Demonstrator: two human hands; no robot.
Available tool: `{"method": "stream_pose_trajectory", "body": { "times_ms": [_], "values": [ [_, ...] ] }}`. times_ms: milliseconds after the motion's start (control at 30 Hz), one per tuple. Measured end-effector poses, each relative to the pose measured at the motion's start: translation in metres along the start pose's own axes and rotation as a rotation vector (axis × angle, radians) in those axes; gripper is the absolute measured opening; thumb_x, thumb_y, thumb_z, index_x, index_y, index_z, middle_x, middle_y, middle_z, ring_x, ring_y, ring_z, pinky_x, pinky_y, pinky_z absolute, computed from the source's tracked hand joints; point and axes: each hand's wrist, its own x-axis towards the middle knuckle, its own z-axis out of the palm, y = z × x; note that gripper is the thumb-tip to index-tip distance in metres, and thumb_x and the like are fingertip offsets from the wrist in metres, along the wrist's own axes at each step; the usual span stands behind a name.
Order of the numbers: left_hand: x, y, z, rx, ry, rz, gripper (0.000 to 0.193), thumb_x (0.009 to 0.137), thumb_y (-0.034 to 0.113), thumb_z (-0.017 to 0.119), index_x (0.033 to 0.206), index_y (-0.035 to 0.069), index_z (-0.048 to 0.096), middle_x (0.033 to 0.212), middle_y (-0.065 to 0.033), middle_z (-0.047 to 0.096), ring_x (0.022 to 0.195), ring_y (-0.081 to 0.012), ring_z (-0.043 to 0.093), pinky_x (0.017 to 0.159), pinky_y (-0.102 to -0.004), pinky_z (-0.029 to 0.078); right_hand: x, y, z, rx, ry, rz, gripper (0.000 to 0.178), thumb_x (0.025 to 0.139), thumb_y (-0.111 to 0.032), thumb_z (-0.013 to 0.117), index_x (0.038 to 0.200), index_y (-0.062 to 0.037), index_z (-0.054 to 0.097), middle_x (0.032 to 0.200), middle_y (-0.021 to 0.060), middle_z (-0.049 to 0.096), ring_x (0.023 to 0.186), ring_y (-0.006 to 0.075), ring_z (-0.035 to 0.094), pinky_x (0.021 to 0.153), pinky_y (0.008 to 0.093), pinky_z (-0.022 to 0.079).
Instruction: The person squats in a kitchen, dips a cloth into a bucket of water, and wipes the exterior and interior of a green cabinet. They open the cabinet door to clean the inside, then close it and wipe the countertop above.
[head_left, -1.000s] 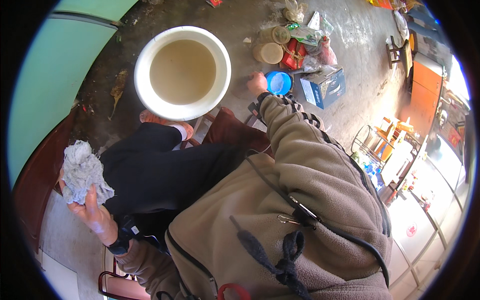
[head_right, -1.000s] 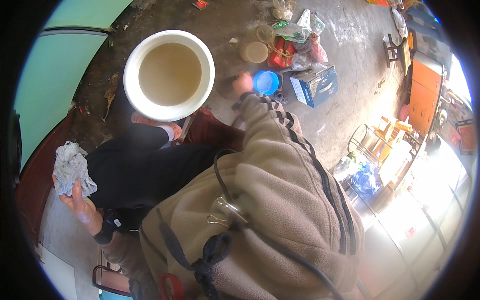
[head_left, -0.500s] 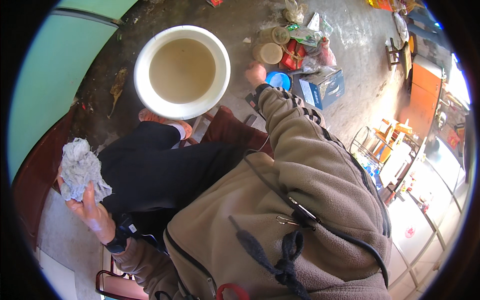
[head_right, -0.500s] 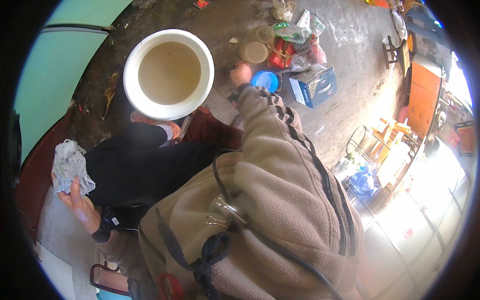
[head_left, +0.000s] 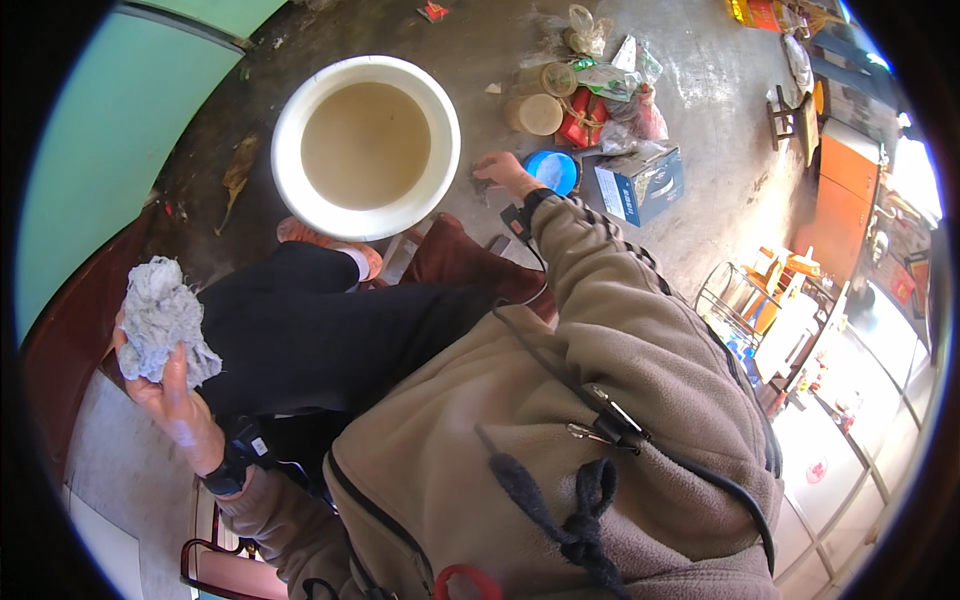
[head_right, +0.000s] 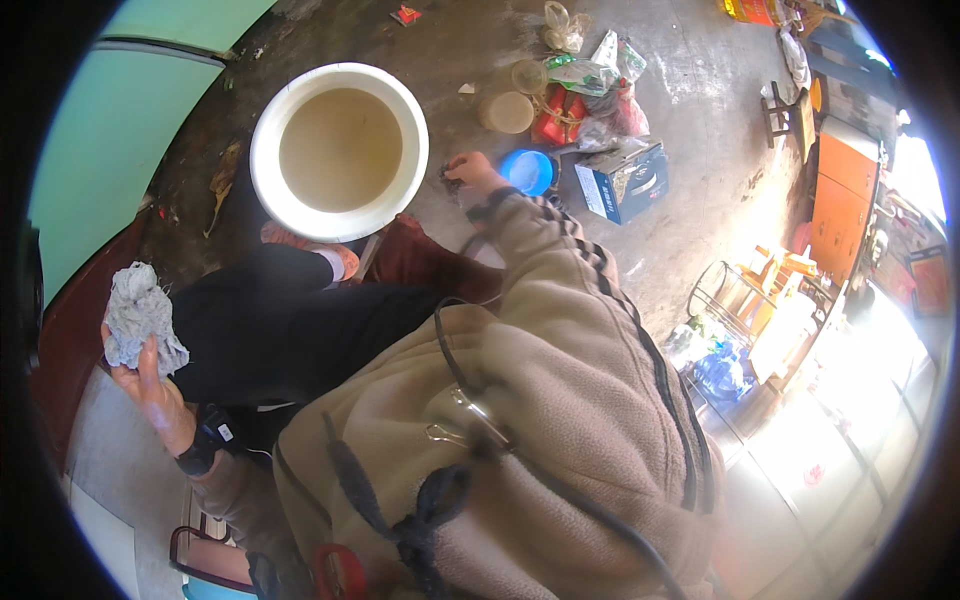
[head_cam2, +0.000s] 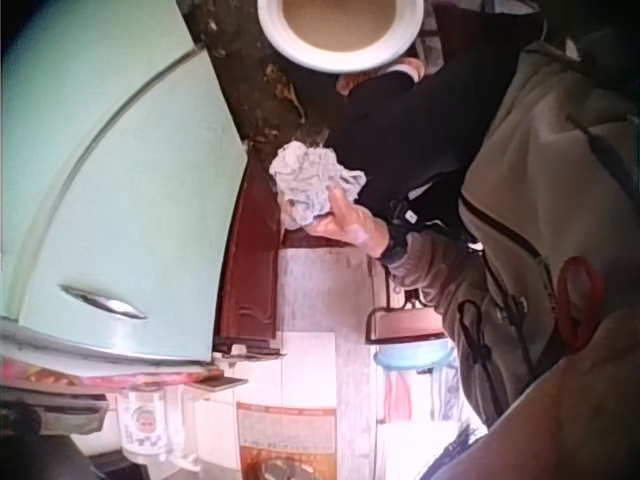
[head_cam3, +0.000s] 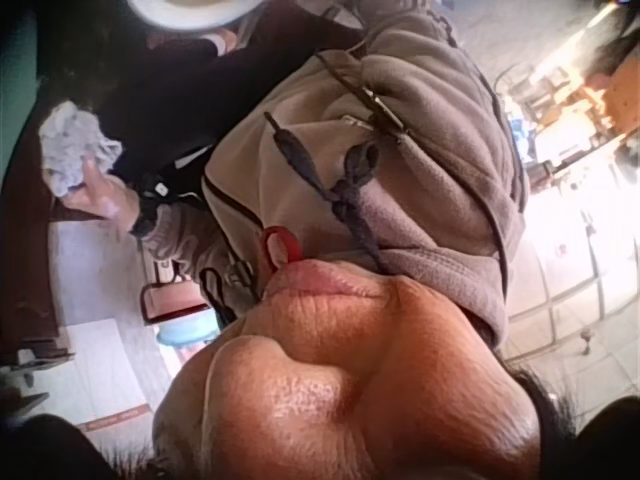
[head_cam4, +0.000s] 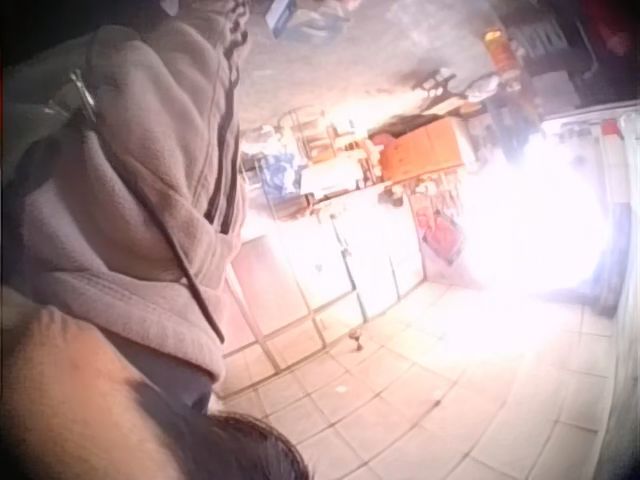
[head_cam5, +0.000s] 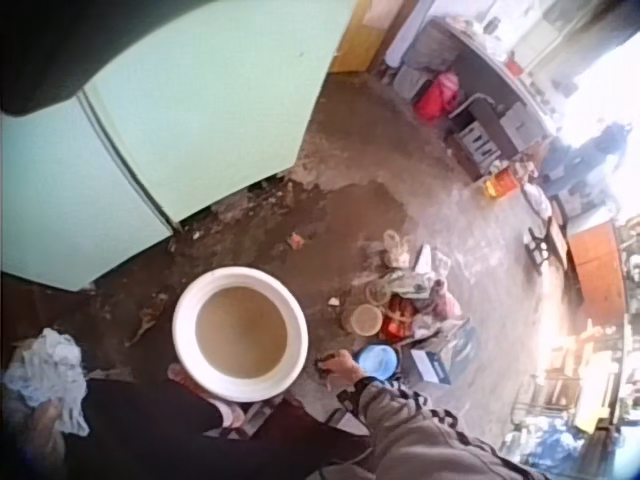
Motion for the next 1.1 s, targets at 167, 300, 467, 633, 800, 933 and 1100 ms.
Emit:
{"method": "stream_pose_trajectory", "body": {
  "times_ms": [167,300,467,633,800,933,1100],
  "values": [
    [0.004,0.001,0.003,-0.034,-0.040,0.015,0.059,0.076,0.004,0.059,0.132,-0.003,0.042,0.123,-0.0136,0.053,0.112,-0.0225,0.052,0.099,-0.0353,0.038,-0.045,-0.030,-0.044,0.469,-0.201,-0.095,0.018,0.082,-0.015,0.066,0.098,-0.0135,0.058,0.090,-0.0022,0.058,0.077,0.0081,0.054,0.072,0.0271,0.047],
    [0.005,0.004,0.005,-0.102,-0.084,0.038,0.060,0.073,0.003,0.060,0.130,-0.002,0.045,0.124,-0.0147,0.052,0.113,-0.0226,0.052,0.100,-0.0346,0.037,-0.059,-0.075,-0.046,0.474,-0.344,-0.257,0.014,0.088,-0.017,0.061,0.100,-0.0117,0.057,0.090,-0.0024,0.059,0.078,0.0067,0.057,0.071,0.0202,0.047],
    [0.002,0.008,0.010,-0.170,-0.077,0.050,0.061,0.070,0.002,0.064,0.128,-0.002,0.046,0.121,-0.0122,0.054,0.111,-0.0202,0.053,0.099,-0.0328,0.038,-0.039,-0.139,0.009,0.296,-0.420,-0.448,0.025,0.084,-0.017,0.064,0.105,-0.0027,0.060,0.101,0.0035,0.061,0.093,0.0152,0.059,0.079,0.0304,0.050],
    [0.000,0.013,0.012,-0.127,-0.063,0.053,0.056,0.069,0.008,0.065,0.123,-0.001,0.051,0.116,-0.0081,0.055,0.106,-0.0165,0.054,0.095,-0.0306,0.040,0.002,-0.165,0.095,-0.618,0.136,-0.637,0.024,0.077,-0.011,0.061,0.101,-0.0098,0.066,0.110,0.0137,0.062,0.100,0.0329,0.060,0.086,0.0401,0.048],
    [-0.002,0.012,0.008,-0.101,-0.080,0.051,0.053,0.070,0.008,0.065,0.120,-0.002,0.052,0.116,-0.0076,0.054,0.104,-0.0152,0.053,0.093,-0.0295,0.041,0.021,-0.141,0.125,-1.231,0.019,-0.669,0.026,0.083,-0.017,0.053,0.105,-0.0134,0.066,0.111,0.0132,0.061,0.104,0.0309,0.058,0.087,0.0402,0.048],
    [-0.001,0.012,0.005,-0.160,-0.102,0.048,0.053,0.070,0.006,0.064,0.120,-0.002,0.051,0.116,-0.0086,0.053,0.104,-0.0153,0.053,0.092,-0.0294,0.041,0.030,-0.144,0.107,-1.267,-0.028,-0.630,0.025,0.078,-0.013,0.057,0.101,-0.0164,0.067,0.107,0.0102,0.062,0.102,0.0295,0.058,0.083,0.0410,0.048],
    [0.000,0.016,0.010,-0.208,-0.117,0.086,0.051,0.070,0.005,0.063,0.119,-0.002,0.051,0.113,-0.0076,0.054,0.102,-0.0141,0.054,0.090,-0.0285,0.042,0.011,-0.154,0.081,-1.227,0.021,-0.747,0.026,0.074,-0.012,0.063,0.099,-0.0142,0.068,0.102,0.0110,0.062,0.097,0.0320,0.060,0.080,0.0404,0.049]
  ]
}}
